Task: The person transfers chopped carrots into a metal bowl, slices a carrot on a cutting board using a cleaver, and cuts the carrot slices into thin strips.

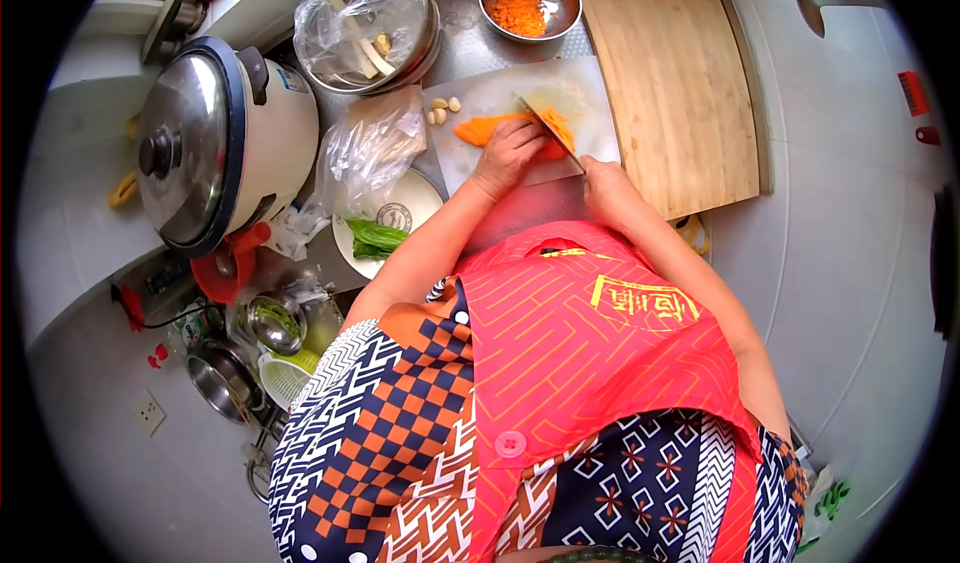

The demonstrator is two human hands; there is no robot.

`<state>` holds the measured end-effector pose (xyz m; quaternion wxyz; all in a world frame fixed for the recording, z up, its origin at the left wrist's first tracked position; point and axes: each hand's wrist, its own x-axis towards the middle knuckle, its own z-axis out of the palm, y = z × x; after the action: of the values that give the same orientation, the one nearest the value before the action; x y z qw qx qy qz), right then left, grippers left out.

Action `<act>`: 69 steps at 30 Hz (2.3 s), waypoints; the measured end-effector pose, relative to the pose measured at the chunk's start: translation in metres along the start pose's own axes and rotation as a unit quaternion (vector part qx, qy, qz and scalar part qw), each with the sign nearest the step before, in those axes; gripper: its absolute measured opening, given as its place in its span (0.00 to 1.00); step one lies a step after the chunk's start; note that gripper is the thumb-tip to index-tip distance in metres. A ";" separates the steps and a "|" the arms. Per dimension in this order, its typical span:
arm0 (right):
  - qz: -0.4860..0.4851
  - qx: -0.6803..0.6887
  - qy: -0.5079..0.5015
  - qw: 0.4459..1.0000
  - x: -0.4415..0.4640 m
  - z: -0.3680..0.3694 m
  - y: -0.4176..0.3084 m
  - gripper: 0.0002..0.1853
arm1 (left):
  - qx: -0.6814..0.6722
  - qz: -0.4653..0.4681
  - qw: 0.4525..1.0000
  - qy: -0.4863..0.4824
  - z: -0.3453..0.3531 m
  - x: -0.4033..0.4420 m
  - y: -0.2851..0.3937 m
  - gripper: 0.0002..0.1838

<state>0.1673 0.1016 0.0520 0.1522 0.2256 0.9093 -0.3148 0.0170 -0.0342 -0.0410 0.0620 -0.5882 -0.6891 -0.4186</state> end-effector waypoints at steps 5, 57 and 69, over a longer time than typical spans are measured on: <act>-0.007 0.019 -0.017 1.000 -0.014 -0.018 -0.009 0.09 | 0.008 -0.006 1.000 0.002 -0.003 0.000 0.004 0.13; 0.021 0.012 -0.047 0.999 -0.027 -0.026 -0.018 0.12 | -0.009 -0.013 1.000 -0.002 -0.001 0.001 0.001 0.12; 0.048 0.010 -0.016 0.999 0.000 0.004 -0.009 0.14 | -0.015 -0.010 1.000 0.001 -0.006 0.009 0.004 0.11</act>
<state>0.1631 0.0934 0.0535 0.1800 0.2656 0.8916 -0.3196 0.0155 -0.0311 -0.0298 0.0495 -0.5816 -0.6885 -0.4305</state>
